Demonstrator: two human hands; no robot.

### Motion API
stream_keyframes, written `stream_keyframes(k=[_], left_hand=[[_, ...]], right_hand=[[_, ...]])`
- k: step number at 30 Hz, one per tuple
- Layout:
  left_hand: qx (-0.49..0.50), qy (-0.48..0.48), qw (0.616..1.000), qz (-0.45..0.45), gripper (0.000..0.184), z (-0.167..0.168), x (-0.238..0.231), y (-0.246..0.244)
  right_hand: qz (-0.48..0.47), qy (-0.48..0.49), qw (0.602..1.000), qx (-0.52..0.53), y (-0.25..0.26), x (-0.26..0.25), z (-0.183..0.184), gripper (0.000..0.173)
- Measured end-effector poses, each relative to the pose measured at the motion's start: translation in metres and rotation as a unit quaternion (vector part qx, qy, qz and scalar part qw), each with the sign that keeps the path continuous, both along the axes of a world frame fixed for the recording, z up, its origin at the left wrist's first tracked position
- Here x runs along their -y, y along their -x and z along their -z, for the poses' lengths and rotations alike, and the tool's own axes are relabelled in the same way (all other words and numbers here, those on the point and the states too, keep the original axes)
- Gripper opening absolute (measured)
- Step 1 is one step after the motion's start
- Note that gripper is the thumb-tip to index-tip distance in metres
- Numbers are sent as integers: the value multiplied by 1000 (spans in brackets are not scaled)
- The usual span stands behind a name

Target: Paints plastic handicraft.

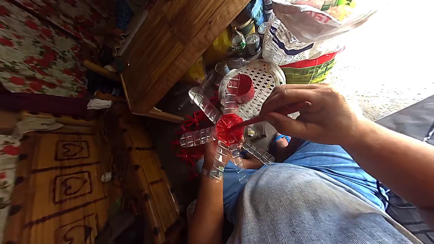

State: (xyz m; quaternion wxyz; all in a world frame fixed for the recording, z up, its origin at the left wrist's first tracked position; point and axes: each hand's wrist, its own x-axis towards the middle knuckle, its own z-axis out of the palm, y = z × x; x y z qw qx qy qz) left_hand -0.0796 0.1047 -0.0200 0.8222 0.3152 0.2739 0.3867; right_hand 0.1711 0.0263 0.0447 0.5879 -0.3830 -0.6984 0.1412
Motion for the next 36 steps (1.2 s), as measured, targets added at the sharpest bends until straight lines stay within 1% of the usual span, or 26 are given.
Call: stream_keyframes(k=[2,4,7,10,13,14,15,17,18,20,21,23,25,26,27,29,30,33,36], left_hand=[[2,12,1000,2,38,0,-1,1],[1,2,1000,14,41,3,-1,0],[-14,5,1000,-3,34,-2,1,-5],[-2,5,1000,-11,33,-5,0,-5],[3,-6,1000,3,36,0,0,-1],[0,-8,1000,0,36,1,-1,-1],[0,-9,1000,-9,32,1,-1,-1],[-9,-15,1000,-7,32,3,-3,-1],[-21,-29,999,-15,31,4,-3,-1],[-55,-81,994,-55,20,9,-2,-1],[-65,-92,991,-70,17,9,1,-3],[-78,-82,991,-64,18,4,6,-7],[-64,-69,994,-52,14,0,9,-8],[-51,-62,996,-48,12,0,11,-8],[-42,-61,996,-44,15,1,11,-8],[-47,-56,997,-35,26,2,9,-4],[-51,-54,996,-41,27,3,7,-2],[-56,-72,994,-58,23,8,2,3],[-49,-90,993,-53,23,12,1,2]], right_hand=[[-6,-3,1000,18,-2,1,-2,12],[-10,13,999,35,-1,1,-1,13],[-2,8,1000,14,1,-1,2,13],[-3,-25,1000,-5,-4,1,-2,14],[-5,-34,999,6,-11,3,-6,13],[-10,-33,999,18,-13,3,-6,13],[-12,-32,999,38,-15,3,-6,13],[-14,-28,995,92,-16,3,-5,13],[-18,-29,993,116,-16,3,-4,14],[-30,-32,988,150,-14,1,-3,13],[-39,-29,985,166,-14,1,-3,13],[-45,-24,980,190,-13,-1,-3,13],[-42,-23,978,205,-9,-3,-3,14],[-43,-29,977,205,-7,-4,-3,14],[-48,-39,978,200,-6,-4,-2,14],[-62,-62,980,177,-6,-3,-3,14],[-67,-72,982,160,-7,-2,-3,14],[-66,-79,986,129,-11,1,-6,14],[-41,-69,982,173,-12,0,-4,14]])
